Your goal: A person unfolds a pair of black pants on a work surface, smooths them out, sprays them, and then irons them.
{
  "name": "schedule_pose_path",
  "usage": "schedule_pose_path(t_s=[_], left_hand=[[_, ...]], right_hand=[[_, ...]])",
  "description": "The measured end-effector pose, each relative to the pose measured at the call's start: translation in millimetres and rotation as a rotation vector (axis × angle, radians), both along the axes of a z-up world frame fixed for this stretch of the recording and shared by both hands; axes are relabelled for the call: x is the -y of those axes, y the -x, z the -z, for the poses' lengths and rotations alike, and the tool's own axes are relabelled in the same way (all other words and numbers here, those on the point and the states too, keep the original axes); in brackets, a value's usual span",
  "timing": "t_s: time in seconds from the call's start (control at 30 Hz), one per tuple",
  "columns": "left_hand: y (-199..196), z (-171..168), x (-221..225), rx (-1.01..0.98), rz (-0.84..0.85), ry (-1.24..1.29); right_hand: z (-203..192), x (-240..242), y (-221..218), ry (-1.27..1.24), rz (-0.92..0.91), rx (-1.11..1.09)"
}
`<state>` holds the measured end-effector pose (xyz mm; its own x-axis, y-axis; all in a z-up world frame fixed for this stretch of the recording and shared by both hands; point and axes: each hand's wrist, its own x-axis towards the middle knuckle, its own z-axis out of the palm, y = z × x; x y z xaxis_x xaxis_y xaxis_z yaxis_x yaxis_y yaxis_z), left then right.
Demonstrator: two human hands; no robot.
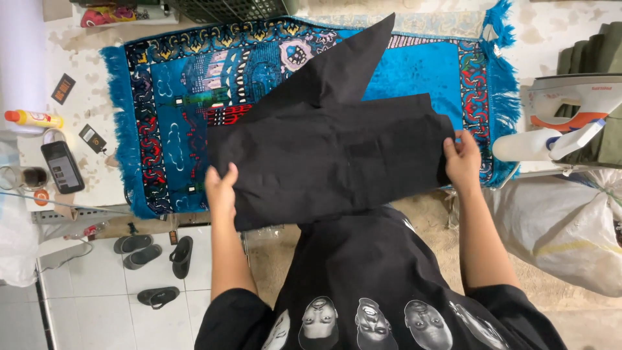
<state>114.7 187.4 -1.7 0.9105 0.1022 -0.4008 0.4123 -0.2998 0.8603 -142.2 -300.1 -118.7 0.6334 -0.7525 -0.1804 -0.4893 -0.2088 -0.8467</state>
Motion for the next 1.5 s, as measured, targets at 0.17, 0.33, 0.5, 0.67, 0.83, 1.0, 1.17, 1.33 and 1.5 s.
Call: schedule_pose_path(t_s=[0.17,0.33,0.5,0.67,0.83,1.0,1.17,1.33,1.5], left_hand=[[-109.0,-70.9,15.0,0.593,0.029,0.186],[-156.7,-147.4,12.1,1.117,0.193,0.542],[-136.5,-93.1,-7.9,0.879,-0.097,0.206],[-91.1,37.8,-7.3,0.389,0.178,-0.358],[-31.9,134.0,-28.8,-0.240,0.350,-0.690],[8.4,172.2,-42.5,0.152,0.291,-0.592],[21.1,109.3,-37.6,0.010,0.057,-0.145],[30.0,122.1,-37.2,-0.086,0.110,-0.432],[42.7,37.9,-25.6,-0.512,0.277,-0.144]], right_hand=[[-103.7,40.6,-81.8,0.014,0.010,0.668],[-211.5,57.7,-123.1,0.462,-0.019,1.045],[-197.7,30.3,-102.4,0.499,-0.016,0.890],[17.2,32.9,-26.4,0.526,-0.036,0.064],[67.6,-5.1,9.1,0.309,0.048,-0.501],[55.2,-21.2,18.3,0.324,-0.019,-0.607],[30.3,-23.9,26.0,0.553,-0.014,-0.293],[49.3,-33.4,31.2,0.432,-0.041,-0.664],[35.8,-13.7,35.2,0.114,-0.061,-0.668]])
